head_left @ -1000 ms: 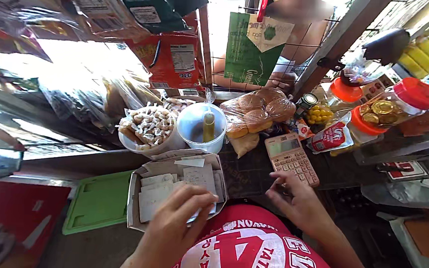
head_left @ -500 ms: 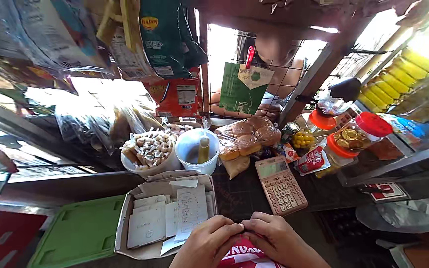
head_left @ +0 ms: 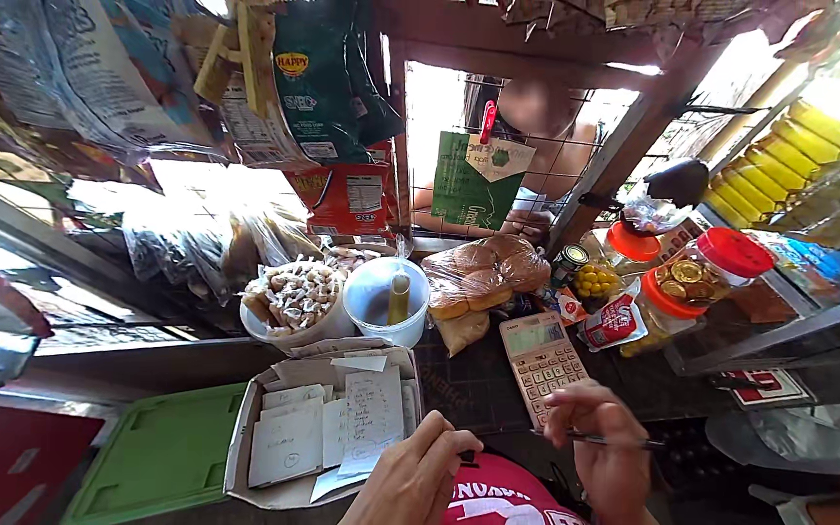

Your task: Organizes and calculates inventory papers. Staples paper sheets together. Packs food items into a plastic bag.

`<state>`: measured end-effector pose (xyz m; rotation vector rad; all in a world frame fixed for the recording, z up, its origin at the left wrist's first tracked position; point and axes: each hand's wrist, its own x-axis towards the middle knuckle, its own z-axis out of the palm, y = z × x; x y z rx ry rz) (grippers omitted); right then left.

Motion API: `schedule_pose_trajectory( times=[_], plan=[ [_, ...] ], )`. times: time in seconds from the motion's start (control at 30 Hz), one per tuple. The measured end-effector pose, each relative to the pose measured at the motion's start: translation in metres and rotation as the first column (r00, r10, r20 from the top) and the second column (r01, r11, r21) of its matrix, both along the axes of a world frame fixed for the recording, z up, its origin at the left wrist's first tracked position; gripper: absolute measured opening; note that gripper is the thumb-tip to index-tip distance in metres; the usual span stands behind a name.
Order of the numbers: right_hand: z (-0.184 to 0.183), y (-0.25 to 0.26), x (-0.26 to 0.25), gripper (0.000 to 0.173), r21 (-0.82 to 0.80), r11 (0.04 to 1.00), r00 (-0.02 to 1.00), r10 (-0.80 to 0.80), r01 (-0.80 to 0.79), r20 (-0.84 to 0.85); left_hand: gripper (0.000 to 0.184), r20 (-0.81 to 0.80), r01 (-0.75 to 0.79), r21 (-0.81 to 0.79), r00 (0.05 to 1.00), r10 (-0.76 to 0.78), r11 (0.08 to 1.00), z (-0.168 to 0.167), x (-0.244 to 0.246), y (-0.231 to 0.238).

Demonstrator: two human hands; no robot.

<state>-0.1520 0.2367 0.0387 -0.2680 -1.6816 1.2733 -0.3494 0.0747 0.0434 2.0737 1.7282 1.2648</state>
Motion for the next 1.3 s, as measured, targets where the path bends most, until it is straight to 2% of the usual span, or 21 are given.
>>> schedule_pose_trajectory(
  times=[0.07, 0.13, 0.27, 0.33, 0.5, 0.8, 1.0, 1.07, 1.17, 1.3],
  plan=[
    [0.005, 0.002, 0.0, 0.055, -0.161, 0.977, 0.977, 0.112, -0.142, -0.184, 0.032, 0.039, 0.016, 0.035, 0.999, -0.017, 0.999, -0.001, -0.001, 0.0],
    [0.006, -0.001, -0.004, 0.056, -0.262, 0.943, 0.953, 0.132, -0.205, -0.272, 0.031, 0.129, 0.024, 0.096, 0.991, -0.037, 0.995, -0.001, -0.001, -0.001],
    [0.003, -0.009, -0.007, 0.05, -0.266, 0.875, 0.886, 0.302, -0.404, -0.351, 0.02, 0.284, 0.029, 0.172, 0.956, -0.078, 0.985, -0.002, 0.0, -0.001],
    [0.002, -0.011, -0.005, 0.054, -0.255, 0.84, 0.852, 0.374, -0.479, -0.366, 0.019, 0.318, 0.003, 0.192, 0.946, -0.065, 0.981, -0.005, 0.0, -0.002],
    [0.002, -0.016, -0.004, 0.06, -0.247, 0.807, 0.833, 0.459, -0.537, -0.309, 0.018, 0.289, -0.042, 0.21, 0.957, -0.021, 0.977, -0.004, 0.003, -0.002],
    [-0.002, -0.018, -0.005, 0.059, -0.154, 0.848, 0.861, 0.49, -0.507, -0.138, 0.014, 0.202, -0.006, 0.202, 0.979, -0.035, 0.979, -0.002, 0.006, -0.003],
    [0.001, -0.014, 0.001, 0.055, -0.22, 0.845, 0.86, 0.42, -0.487, -0.292, 0.014, 0.209, -0.042, 0.206, 0.978, -0.002, 0.978, -0.005, 0.006, -0.005],
    [0.0, -0.015, 0.0, 0.056, -0.227, 0.835, 0.855, 0.436, -0.501, -0.281, 0.014, 0.194, -0.038, 0.209, 0.981, -0.003, 0.977, -0.005, 0.007, -0.004],
    [-0.001, -0.018, -0.003, 0.055, -0.19, 0.841, 0.862, 0.482, -0.506, -0.16, 0.015, 0.172, -0.027, 0.206, 0.985, -0.009, 0.978, -0.005, 0.01, -0.005],
    [-0.004, -0.015, -0.006, 0.059, -0.088, 0.844, 0.841, 0.535, -0.528, 0.085, 0.023, 0.16, 0.017, 0.223, 0.986, -0.054, 0.975, -0.003, 0.011, -0.005]
  ],
)
